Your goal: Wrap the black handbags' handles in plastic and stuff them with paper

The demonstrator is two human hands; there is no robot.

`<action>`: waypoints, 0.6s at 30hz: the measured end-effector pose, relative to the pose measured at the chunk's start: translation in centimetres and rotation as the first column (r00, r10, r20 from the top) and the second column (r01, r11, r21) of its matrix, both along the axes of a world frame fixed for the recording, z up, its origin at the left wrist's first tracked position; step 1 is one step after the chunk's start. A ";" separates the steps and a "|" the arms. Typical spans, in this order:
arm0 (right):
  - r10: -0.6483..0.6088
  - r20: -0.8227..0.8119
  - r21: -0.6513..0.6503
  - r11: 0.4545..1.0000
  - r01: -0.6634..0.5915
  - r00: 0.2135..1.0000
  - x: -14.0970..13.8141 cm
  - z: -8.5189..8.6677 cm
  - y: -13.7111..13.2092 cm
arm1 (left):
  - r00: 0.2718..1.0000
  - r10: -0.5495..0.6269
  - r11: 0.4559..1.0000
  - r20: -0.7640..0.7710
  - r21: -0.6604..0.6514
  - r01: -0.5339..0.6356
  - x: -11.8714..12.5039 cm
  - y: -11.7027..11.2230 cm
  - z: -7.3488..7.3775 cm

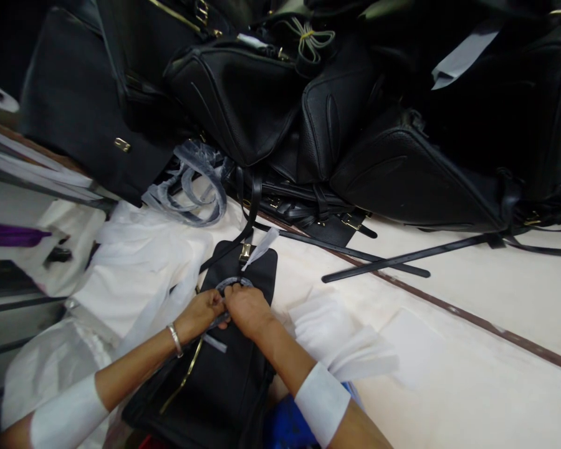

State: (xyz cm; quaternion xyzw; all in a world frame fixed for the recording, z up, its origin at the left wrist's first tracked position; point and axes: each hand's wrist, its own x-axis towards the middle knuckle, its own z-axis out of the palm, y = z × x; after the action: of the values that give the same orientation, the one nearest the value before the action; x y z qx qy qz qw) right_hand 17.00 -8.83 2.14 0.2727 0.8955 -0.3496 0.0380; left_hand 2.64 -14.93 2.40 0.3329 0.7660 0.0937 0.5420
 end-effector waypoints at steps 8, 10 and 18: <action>-0.107 -0.246 0.130 0.981 0.142 0.963 2.2 2.6 -6.0 | 0.982 0.126 0.992 0.141 -0.029 -0.123 -0.9 0.4 0.8; -0.110 -0.279 0.205 0.964 0.171 0.954 2.3 2.7 -7.7 | 0.971 0.150 0.986 0.185 -0.097 -0.133 -1.3 0.6 0.5; 0.295 -0.230 0.426 0.887 -0.177 0.927 -4.4 3.7 -10.0 | 0.928 0.150 0.951 0.342 -0.305 -0.042 -1.3 2.0 0.5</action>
State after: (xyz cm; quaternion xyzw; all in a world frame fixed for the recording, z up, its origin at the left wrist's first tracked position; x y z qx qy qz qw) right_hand 12.57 -18.86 5.81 0.1087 0.9702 -0.1888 -0.1063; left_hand 1.34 -12.94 2.86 0.1880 0.6743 0.0657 0.7111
